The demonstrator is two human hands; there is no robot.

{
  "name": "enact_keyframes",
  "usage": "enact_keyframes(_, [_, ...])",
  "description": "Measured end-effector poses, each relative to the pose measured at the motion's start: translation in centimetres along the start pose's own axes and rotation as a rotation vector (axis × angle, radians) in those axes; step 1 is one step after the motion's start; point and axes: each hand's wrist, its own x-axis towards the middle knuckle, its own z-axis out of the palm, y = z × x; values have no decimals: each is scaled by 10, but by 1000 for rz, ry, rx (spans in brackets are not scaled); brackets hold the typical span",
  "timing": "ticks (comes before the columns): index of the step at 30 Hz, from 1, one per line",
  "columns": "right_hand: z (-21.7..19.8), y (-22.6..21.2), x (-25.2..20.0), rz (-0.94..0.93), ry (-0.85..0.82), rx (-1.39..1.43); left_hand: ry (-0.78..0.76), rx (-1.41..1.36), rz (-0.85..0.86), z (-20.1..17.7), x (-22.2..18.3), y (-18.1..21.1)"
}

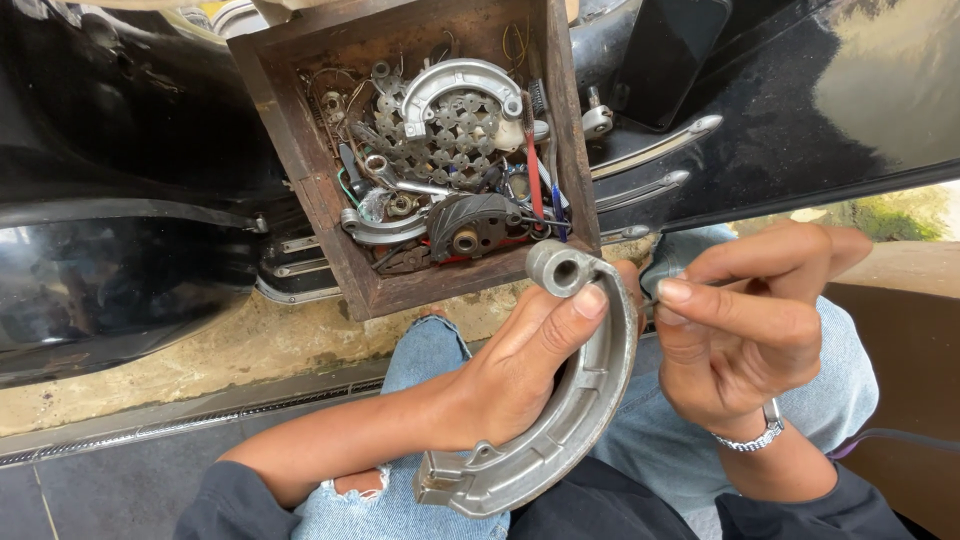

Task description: Filing the edges of a motorcycle brake shoe using a hand file to prepare it for installation.

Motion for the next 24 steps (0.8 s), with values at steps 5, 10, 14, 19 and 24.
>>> enact_keyframes(5, [-2, 4, 3, -46, 22, -11, -13, -14, 1, 0, -1, 1])
enact_keyframes(10, [-4, 19, 4, -243, 56, 6, -20, -23, -5, 0, -1, 2])
enact_keyframes(14, [-5, 11, 0, -160, 12, -65, -15, -46, -25, 1, -3, 2])
enact_keyframes(19, [-4, 14, -1, -183, 17, -100, -22, -16, -4, 1, -3, 6])
enact_keyframes(24, [-1, 15, 0, -212, 33, -108, -11, -47, 12, 1, -3, 2])
